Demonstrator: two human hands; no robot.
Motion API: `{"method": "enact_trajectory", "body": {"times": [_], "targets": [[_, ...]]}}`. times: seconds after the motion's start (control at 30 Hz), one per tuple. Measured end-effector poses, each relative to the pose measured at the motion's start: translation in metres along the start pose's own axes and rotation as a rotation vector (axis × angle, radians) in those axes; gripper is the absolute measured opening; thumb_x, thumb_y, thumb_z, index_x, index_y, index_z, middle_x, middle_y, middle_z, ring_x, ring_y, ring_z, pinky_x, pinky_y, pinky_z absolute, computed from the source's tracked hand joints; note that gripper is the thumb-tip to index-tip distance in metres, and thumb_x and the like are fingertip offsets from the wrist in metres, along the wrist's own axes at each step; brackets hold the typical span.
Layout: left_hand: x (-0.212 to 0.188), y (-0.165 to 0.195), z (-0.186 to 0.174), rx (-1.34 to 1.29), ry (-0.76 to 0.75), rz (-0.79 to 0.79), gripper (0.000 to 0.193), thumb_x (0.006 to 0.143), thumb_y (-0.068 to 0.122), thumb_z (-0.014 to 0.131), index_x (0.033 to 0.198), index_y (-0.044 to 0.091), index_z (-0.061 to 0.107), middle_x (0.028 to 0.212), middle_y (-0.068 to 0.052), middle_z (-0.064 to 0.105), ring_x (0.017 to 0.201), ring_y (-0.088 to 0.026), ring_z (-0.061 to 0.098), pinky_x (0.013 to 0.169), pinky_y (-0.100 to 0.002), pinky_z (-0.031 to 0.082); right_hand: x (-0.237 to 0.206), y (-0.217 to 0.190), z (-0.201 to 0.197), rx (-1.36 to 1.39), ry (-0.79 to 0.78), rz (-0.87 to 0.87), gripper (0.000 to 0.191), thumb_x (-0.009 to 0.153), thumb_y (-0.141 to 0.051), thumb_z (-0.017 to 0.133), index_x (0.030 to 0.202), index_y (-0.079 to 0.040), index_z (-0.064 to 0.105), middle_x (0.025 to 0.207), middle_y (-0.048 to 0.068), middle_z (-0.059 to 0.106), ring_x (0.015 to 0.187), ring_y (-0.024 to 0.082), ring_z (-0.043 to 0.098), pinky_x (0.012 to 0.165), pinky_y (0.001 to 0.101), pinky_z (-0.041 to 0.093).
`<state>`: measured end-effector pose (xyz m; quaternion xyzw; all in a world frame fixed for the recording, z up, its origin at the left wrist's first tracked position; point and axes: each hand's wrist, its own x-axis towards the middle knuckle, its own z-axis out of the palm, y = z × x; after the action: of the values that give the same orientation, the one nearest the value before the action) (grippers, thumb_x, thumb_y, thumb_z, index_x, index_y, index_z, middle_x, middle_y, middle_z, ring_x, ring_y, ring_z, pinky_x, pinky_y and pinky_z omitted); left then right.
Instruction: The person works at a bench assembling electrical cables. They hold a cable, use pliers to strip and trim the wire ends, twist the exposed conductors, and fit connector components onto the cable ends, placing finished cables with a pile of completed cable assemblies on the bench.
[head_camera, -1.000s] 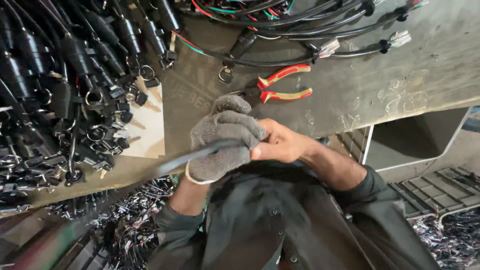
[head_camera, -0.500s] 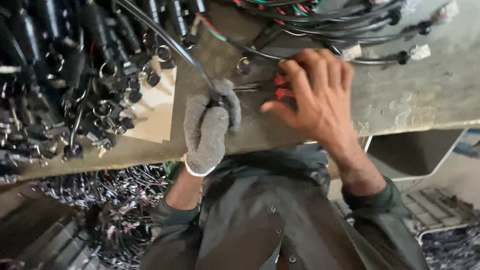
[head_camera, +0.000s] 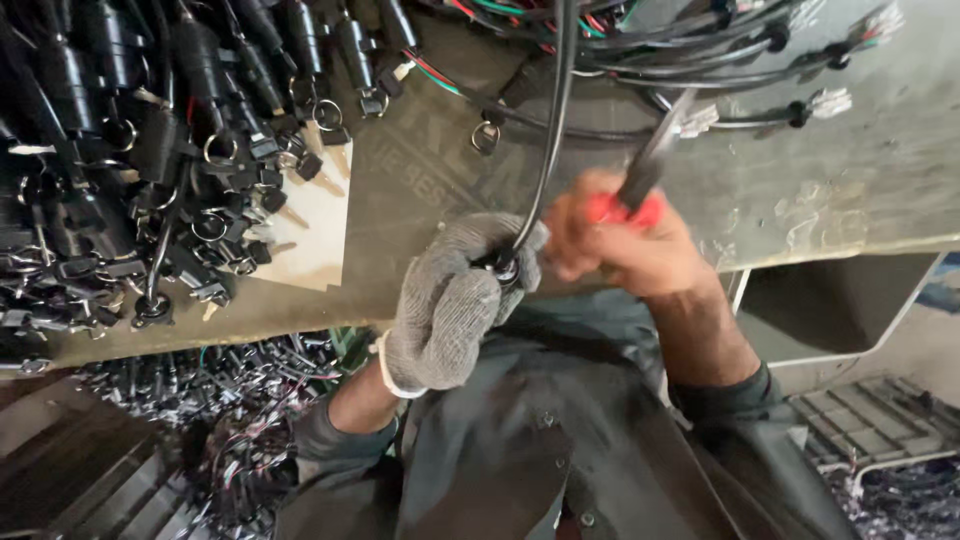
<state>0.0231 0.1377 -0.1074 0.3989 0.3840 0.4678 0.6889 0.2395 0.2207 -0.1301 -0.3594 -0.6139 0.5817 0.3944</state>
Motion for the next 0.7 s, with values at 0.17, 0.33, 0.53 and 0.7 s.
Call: {"method": "enact_trajectory", "body": {"times": [0.17, 0.33, 0.53, 0.7], "targets": [[-0.013, -0.003, 0.021, 0.028, 0.122, 0.068, 0.052, 0.117, 0.033, 0.050, 0.157, 0.003, 0.034, 0.100, -0.005, 0.064, 0.071, -0.003, 0.051, 0.061, -0.018, 0.041, -0.004, 0.004, 0.013, -0.677, -0.067, -0.193, 0.032, 0.077, -0.009, 0.070, 0.108, -0.004, 0.063, 0.108, 0.011, 0.070, 0.098, 0.031, 0.068, 0.081, 0.0408, 0.051], [-0.009, 0.000, 0.021, -0.051, 0.192, -0.032, 0.059, 0.109, 0.037, 0.046, 0.154, 0.003, 0.028, 0.124, -0.004, 0.063, 0.076, -0.005, 0.052, 0.059, -0.019, 0.039, 0.006, 0.007, 0.015, -0.821, -0.032, -0.380, 0.032, 0.089, -0.023, 0.081, 0.107, -0.006, 0.059, 0.108, 0.010, 0.065, 0.102, 0.030, 0.068, 0.080, 0.0388, 0.054], [0.005, 0.013, 0.002, -0.342, 0.102, -0.668, 0.083, 0.106, 0.019, 0.063, 0.178, 0.022, 0.022, 0.107, -0.014, 0.055, 0.063, -0.011, 0.044, 0.053, -0.025, 0.036, 0.020, 0.013, 0.003, -0.914, -0.216, -0.348, 0.040, 0.084, -0.038, 0.090, 0.088, -0.010, 0.062, 0.086, 0.005, 0.063, 0.083, 0.027, 0.066, 0.060, 0.0410, 0.047], [-0.001, 0.008, -0.002, 0.747, 0.055, 0.288, 0.073, 0.100, 0.020, 0.074, 0.157, 0.005, 0.032, 0.137, -0.018, 0.062, 0.115, -0.029, 0.069, 0.101, -0.038, 0.058, 0.010, 0.016, 0.007, -0.766, -0.165, -0.284, 0.024, 0.092, -0.019, 0.080, 0.105, -0.010, 0.063, 0.104, 0.004, 0.066, 0.098, 0.029, 0.067, 0.077, 0.0393, 0.054]]}}
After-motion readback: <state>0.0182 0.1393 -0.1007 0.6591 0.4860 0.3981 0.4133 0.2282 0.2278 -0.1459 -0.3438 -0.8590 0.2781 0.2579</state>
